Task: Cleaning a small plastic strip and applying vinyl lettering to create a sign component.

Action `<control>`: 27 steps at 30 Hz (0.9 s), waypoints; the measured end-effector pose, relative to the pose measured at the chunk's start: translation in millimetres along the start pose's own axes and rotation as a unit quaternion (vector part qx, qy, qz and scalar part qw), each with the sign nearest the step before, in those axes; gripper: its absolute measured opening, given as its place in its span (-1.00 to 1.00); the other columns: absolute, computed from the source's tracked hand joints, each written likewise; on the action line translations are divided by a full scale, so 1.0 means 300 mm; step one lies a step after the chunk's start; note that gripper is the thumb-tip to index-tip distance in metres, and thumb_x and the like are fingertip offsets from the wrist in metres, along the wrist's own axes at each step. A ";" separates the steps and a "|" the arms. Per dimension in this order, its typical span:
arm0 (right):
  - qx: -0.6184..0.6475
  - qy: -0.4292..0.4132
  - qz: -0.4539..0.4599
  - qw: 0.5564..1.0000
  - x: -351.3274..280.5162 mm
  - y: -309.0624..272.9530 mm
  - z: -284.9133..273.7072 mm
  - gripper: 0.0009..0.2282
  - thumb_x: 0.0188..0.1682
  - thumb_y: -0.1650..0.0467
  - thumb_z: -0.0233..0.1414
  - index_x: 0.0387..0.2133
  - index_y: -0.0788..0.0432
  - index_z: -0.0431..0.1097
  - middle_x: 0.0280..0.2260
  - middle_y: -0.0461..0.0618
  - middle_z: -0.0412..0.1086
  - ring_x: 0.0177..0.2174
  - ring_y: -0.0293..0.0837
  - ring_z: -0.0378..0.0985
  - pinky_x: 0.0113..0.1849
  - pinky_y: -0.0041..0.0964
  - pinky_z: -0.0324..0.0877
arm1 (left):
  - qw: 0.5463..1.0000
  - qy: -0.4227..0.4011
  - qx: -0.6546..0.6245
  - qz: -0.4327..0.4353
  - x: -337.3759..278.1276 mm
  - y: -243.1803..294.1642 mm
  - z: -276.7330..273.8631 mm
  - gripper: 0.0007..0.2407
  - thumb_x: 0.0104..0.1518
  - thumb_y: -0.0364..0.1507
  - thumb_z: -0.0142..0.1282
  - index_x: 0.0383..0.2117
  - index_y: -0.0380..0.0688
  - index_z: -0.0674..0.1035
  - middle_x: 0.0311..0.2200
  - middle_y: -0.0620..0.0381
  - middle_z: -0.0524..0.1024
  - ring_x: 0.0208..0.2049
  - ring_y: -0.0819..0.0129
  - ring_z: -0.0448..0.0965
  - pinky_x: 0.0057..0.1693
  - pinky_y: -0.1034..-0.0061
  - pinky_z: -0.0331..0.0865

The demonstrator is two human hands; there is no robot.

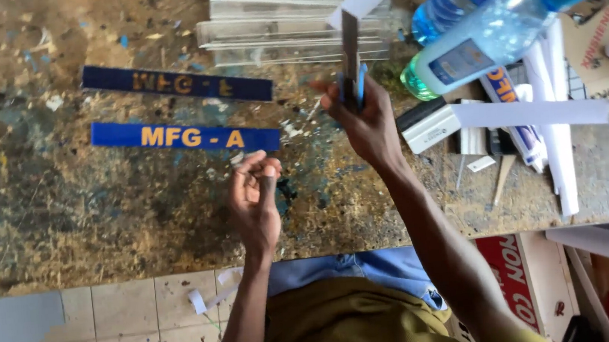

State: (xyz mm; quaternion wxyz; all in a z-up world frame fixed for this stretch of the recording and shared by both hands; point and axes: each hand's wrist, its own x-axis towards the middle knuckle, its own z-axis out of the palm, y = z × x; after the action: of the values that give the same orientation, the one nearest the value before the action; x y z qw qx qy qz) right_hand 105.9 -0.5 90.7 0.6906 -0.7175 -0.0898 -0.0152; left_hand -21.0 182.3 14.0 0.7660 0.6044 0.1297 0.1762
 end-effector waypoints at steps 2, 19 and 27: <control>-0.011 0.006 0.077 0.997 -0.077 -0.014 -0.064 -0.87 0.12 0.45 0.36 -0.21 0.18 0.54 -0.14 0.20 0.70 -0.18 -0.21 0.70 -0.12 -0.35 0.54 | 0.998 -0.051 0.005 -0.030 -0.028 -0.004 0.040 -0.79 0.45 -0.52 0.19 0.15 -0.27 0.61 -0.14 -0.04 0.69 -0.06 0.29 0.73 0.16 0.32 0.66; -0.054 0.073 0.151 0.984 -0.444 -0.029 -0.350 -0.85 0.16 0.42 0.30 -0.12 0.24 0.53 -0.35 0.16 0.69 -0.46 -0.19 0.65 -0.28 -0.34 0.50 | 0.953 -0.283 0.090 -0.056 -0.169 0.001 0.313 -0.70 0.46 -0.35 0.21 0.24 -0.15 0.69 -0.08 -0.10 0.76 -0.12 0.28 0.74 -0.02 0.39 0.65; -0.013 0.124 0.158 0.980 -0.495 -0.021 -0.376 -0.83 0.19 0.44 0.29 -0.09 0.25 0.47 -0.34 0.19 0.67 -0.46 -0.24 0.66 -0.29 -0.42 0.58 | 0.947 -0.304 0.108 0.013 -0.170 0.101 0.311 -0.76 0.38 -0.40 0.31 0.09 -0.22 0.72 -0.07 -0.14 0.72 -0.03 0.00 0.80 0.07 0.22 0.65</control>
State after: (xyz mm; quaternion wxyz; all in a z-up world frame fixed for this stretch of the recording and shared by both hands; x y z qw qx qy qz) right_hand -29.6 -128.4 80.3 0.6810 -0.7238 0.1110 0.0045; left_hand -32.0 84.7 64.8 0.6972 0.7098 -0.0986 -0.0209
